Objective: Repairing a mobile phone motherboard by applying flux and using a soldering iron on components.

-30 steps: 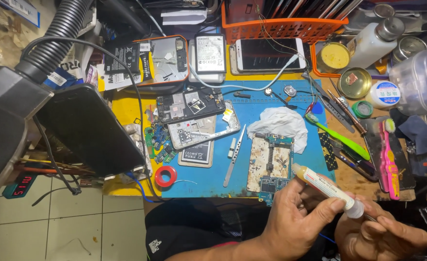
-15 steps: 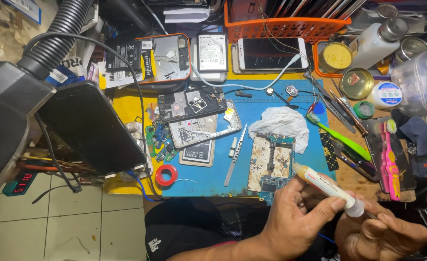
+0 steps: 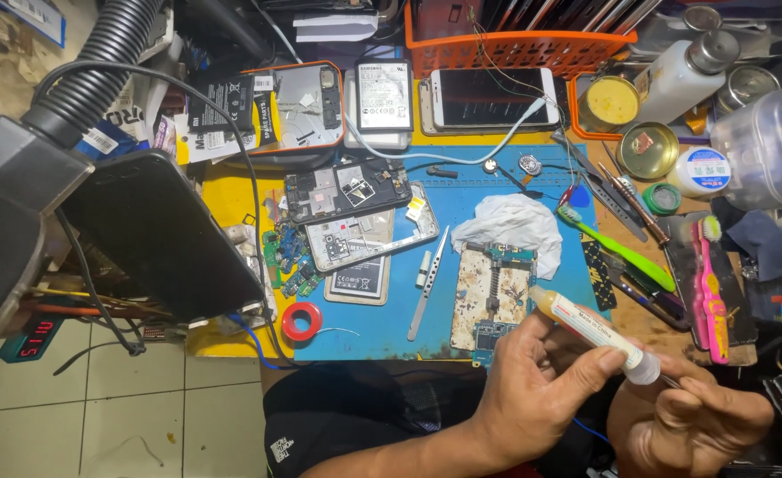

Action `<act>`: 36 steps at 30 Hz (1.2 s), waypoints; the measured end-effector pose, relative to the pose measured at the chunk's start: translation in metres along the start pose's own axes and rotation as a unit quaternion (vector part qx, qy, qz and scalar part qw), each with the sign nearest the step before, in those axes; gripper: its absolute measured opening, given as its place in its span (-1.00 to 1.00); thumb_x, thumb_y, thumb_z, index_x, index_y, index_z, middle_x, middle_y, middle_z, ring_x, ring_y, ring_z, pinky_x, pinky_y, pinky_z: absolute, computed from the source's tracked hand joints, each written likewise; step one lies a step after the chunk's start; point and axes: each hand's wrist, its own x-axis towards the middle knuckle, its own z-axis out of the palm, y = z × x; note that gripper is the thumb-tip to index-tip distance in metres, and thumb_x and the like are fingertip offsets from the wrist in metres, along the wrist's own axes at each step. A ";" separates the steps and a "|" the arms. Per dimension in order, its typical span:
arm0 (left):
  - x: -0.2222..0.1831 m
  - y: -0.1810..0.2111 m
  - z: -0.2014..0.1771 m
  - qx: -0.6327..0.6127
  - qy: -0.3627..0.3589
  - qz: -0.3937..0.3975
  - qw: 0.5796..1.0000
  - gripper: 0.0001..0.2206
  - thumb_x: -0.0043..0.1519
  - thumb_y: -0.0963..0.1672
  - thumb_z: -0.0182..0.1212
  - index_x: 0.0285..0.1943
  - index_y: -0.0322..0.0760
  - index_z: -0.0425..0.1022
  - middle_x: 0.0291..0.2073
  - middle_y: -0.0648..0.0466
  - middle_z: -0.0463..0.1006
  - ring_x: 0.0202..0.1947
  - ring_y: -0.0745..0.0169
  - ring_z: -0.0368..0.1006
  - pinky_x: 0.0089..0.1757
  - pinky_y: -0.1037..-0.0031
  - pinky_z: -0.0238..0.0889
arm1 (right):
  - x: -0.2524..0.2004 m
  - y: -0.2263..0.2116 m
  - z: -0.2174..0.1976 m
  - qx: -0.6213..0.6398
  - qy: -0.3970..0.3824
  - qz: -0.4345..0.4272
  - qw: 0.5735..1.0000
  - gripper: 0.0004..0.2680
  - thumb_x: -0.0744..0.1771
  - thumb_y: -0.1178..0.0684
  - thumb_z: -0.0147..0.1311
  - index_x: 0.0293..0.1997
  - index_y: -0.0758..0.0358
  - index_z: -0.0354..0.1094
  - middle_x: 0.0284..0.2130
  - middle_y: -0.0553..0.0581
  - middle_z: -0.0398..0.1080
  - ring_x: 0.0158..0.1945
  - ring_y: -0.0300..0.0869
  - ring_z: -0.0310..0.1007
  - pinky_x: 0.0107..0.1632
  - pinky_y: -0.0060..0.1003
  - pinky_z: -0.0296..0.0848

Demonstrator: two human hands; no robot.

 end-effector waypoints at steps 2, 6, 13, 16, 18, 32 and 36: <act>-0.001 0.000 0.001 0.001 -0.010 0.020 1.000 -0.72 0.27 -0.07 0.26 0.04 -0.32 0.42 -0.05 -0.04 0.65 -0.02 0.26 0.60 0.04 0.51 0.48 | -0.001 0.014 -0.003 -0.058 0.058 -0.090 0.993 -0.82 0.44 0.11 0.06 -0.17 0.41 0.13 -0.38 0.38 0.21 -0.42 0.15 0.38 -0.23 -0.14 0.47; -0.002 -0.002 0.001 0.014 0.001 0.037 0.999 -0.71 0.28 -0.08 0.26 0.06 -0.35 0.43 -0.07 -0.04 0.65 -0.07 0.26 0.61 0.00 0.48 0.51 | 0.000 0.013 0.002 -0.085 0.064 -0.136 0.985 -0.78 0.44 0.16 0.09 -0.35 0.34 0.15 -0.28 0.20 0.08 -0.44 -0.04 0.22 -0.38 -0.25 0.12; -0.005 -0.003 0.002 0.009 -0.003 0.041 0.999 -0.71 0.28 -0.08 0.25 0.05 -0.36 0.42 -0.06 -0.07 0.65 -0.05 0.22 0.61 0.02 0.48 0.52 | -0.002 0.016 0.005 -0.002 0.084 -0.056 0.995 -0.81 0.40 0.10 0.09 -0.26 0.26 0.07 -0.36 -0.03 0.06 -0.45 -0.22 0.13 -0.28 -0.36 0.06; -0.005 -0.005 0.002 0.006 -0.009 0.048 0.999 -0.72 0.28 -0.08 0.26 0.05 -0.37 0.43 -0.06 -0.09 0.64 -0.05 0.20 0.61 0.03 0.49 0.52 | 0.000 0.021 0.005 -0.029 0.100 -0.089 0.991 -0.77 0.43 0.09 0.12 -0.28 0.27 0.08 -0.34 -0.02 0.03 -0.41 -0.27 0.08 -0.25 -0.38 -0.01; -0.004 -0.004 0.000 0.013 -0.008 0.053 0.998 -0.71 0.28 -0.08 0.26 0.06 -0.38 0.44 -0.06 -0.08 0.64 -0.06 0.20 0.61 0.03 0.49 0.53 | 0.001 0.014 0.010 -0.014 0.105 -0.105 0.989 -0.77 0.42 0.10 0.14 -0.30 0.26 0.09 -0.35 -0.02 0.04 -0.40 -0.28 0.11 -0.23 -0.39 0.02; 0.045 0.010 -0.031 0.473 -0.104 0.131 0.865 -0.78 0.31 -0.03 0.06 -0.12 -0.26 0.37 -0.38 -0.03 0.55 -0.36 -0.13 0.46 -0.30 0.13 0.21 | 0.056 -0.034 -0.027 -0.117 -0.040 0.093 0.988 -0.70 0.51 -0.14 0.03 0.03 0.39 0.15 -0.27 0.26 0.29 -0.22 0.09 0.50 0.00 -0.09 0.67; 0.045 0.000 -0.026 0.525 -0.144 0.123 0.830 -0.79 0.34 -0.06 0.07 -0.02 -0.30 0.36 -0.30 -0.14 0.52 -0.25 -0.27 0.41 -0.31 0.05 0.20 | 0.093 -0.077 0.003 -0.359 -0.249 0.073 0.897 -0.83 0.48 0.35 0.06 0.23 0.50 0.44 -0.13 0.30 0.37 -0.37 -0.16 0.44 -0.11 -0.35 0.49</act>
